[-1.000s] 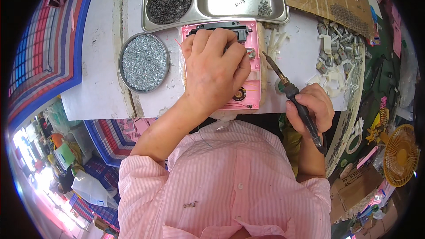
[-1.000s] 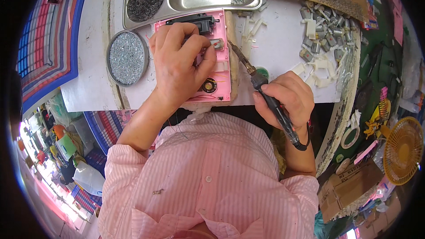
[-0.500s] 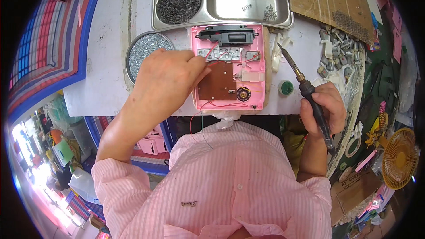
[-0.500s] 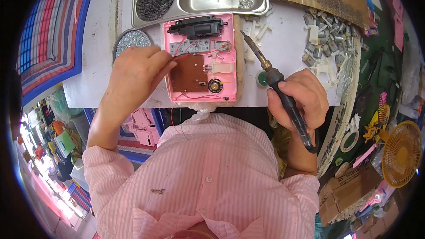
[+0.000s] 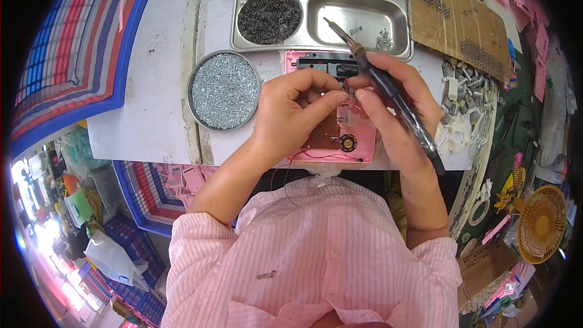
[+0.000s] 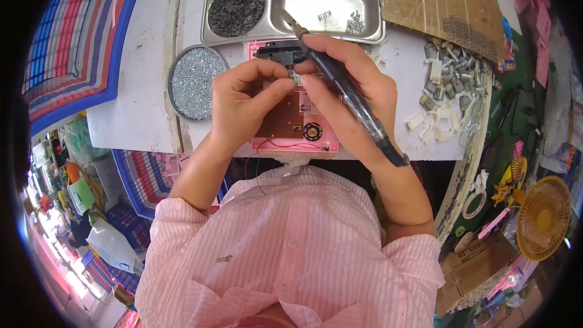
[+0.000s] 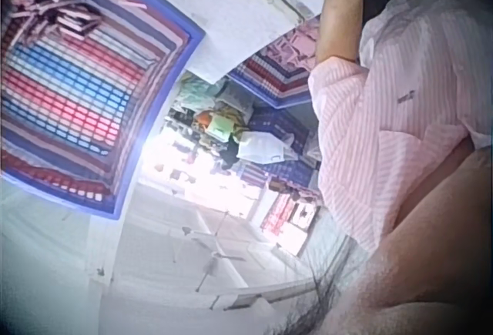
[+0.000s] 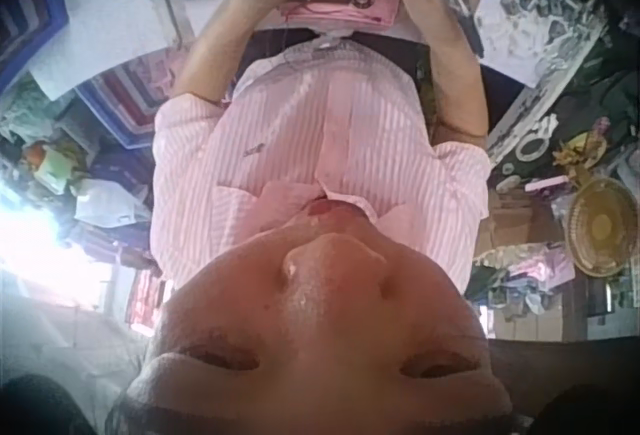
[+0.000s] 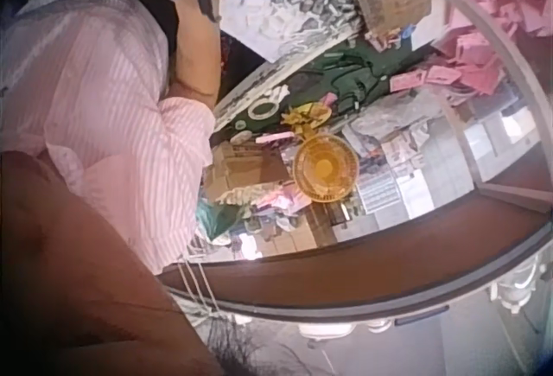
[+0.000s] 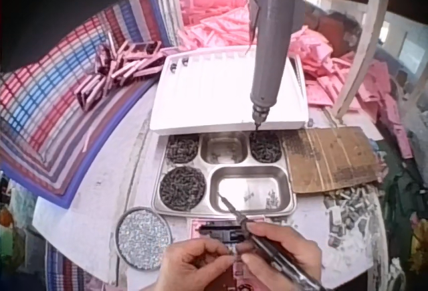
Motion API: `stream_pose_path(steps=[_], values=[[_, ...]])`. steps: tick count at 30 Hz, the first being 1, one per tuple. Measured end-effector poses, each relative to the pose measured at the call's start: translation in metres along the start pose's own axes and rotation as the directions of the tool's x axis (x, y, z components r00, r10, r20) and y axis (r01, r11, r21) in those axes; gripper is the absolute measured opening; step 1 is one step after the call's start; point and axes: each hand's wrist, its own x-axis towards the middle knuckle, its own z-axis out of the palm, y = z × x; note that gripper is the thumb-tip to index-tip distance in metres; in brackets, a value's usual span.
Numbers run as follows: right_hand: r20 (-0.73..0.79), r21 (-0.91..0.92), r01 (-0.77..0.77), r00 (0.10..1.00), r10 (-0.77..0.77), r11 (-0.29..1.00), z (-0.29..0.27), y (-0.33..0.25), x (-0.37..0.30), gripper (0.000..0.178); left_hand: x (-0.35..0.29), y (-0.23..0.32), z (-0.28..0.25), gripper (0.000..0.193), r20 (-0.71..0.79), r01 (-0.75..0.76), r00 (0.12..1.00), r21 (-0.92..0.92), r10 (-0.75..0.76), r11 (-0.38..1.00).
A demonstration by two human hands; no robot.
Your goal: Assembling a pink toy by soldering components and screwing the casing together.
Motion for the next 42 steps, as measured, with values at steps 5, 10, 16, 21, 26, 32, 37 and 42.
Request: stream_pose_path(steps=[5,10,16,21,26,32,37,42], values=[[-0.006,-0.013,-0.02,1.0,0.02,1.0,0.01,-0.001,0.003,0.04,-0.002,-0.002,-0.001,0.01,-0.023,-0.09,0.996,0.033,0.091,0.995],[0.003,-0.144,0.004,1.0,-0.004,0.99,0.014,0.005,0.003,0.039,-0.002,0.005,-0.008,0.011,0.052,-0.087,0.996,0.266,0.076,0.96],[-0.029,-0.137,0.033,0.999,-0.037,0.99,0.017,0.013,0.004,0.039,0.003,-0.001,-0.022,0.012,0.151,-0.01,0.988,0.097,-0.004,0.995],[-0.026,-0.271,0.163,0.984,-0.176,0.949,0.019,0.015,0.001,0.041,0.009,0.001,-0.026,0.013,0.19,0.187,0.969,-0.146,-0.158,0.971],[-0.112,-0.386,0.282,0.931,-0.348,0.878,-0.001,0.015,-0.004,0.046,0.02,0.015,-0.013,0.013,0.223,-0.097,0.974,0.221,0.046,0.97],[-0.074,-0.328,0.152,0.98,-0.185,0.932,-0.005,0.004,-0.005,0.05,0.02,0.015,-0.012,0.014,0.223,-0.081,0.974,0.212,0.032,0.974],[-0.041,-0.31,0.178,0.979,-0.201,0.934,0.007,0.017,0.0,0.044,0.014,0.004,-0.013,0.017,0.135,-0.126,0.985,0.172,0.104,0.977],[-0.08,-0.304,0.209,0.967,-0.244,0.93,0.006,0.018,0.005,0.044,0.016,0.013,-0.02,0.014,0.244,-0.081,0.97,0.251,0.018,0.965]])
